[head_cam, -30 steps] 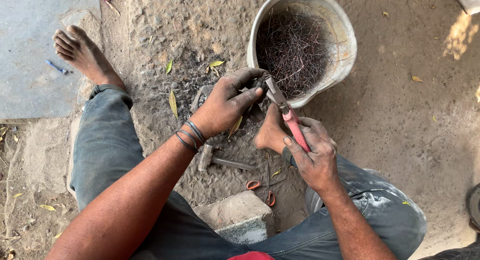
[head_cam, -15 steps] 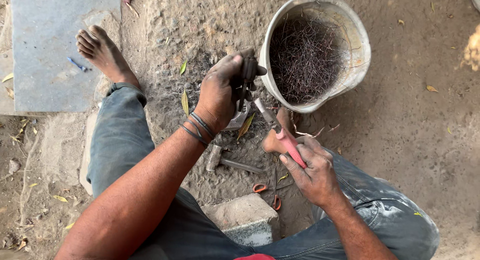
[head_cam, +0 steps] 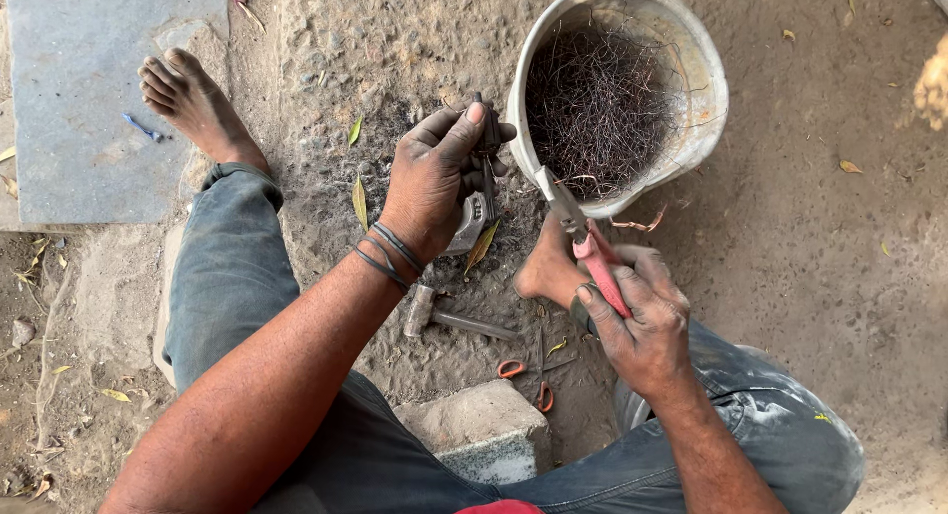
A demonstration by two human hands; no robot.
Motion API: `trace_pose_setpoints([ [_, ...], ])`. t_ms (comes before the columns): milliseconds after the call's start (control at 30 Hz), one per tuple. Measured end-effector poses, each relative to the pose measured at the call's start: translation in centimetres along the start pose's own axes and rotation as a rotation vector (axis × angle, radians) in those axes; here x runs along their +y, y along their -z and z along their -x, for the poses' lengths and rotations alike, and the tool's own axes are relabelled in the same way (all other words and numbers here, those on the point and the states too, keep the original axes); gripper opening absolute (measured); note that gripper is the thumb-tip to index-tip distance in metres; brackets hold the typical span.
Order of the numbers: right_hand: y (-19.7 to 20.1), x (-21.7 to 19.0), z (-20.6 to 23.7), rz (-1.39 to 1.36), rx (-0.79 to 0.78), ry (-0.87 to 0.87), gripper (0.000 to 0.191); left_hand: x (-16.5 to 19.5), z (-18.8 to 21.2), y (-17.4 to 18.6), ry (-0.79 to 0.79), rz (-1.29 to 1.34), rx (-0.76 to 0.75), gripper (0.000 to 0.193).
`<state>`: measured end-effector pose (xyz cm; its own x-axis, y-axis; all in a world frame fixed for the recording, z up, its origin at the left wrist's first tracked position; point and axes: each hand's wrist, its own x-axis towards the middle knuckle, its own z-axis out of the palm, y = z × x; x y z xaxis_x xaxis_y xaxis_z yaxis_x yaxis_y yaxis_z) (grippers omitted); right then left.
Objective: The person sits on the ground and uses pliers to repeatedly cut thin metal wires into small pieces. The cut pieces fall into a nearby bucket. The person handles the wires one at a time and continues cutting throughout the clip.
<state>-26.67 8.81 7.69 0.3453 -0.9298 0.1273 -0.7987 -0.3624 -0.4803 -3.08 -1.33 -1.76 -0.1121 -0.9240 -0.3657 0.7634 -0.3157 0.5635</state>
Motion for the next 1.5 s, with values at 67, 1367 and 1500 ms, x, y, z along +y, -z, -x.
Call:
trace_pose_setpoints([
  [67, 0.0, -0.1, -0.1, 0.031, 0.003, 0.064, 0.043, -0.1, 0.1, 0.0, 0.01, 0.019, 0.002, 0.033],
  [1367, 0.2, -0.9, 0.5, -0.011, -0.097, -0.043, 0.022, 1.0, 0.2, 0.0, 0.113, 0.075, -0.009, 0.036],
  [1500, 2.0, -0.7, 0.7, -0.005, -0.062, -0.065, 0.024, 2.0, 0.5, -0.2, 0.184, 0.104, -0.2, 0.038],
])
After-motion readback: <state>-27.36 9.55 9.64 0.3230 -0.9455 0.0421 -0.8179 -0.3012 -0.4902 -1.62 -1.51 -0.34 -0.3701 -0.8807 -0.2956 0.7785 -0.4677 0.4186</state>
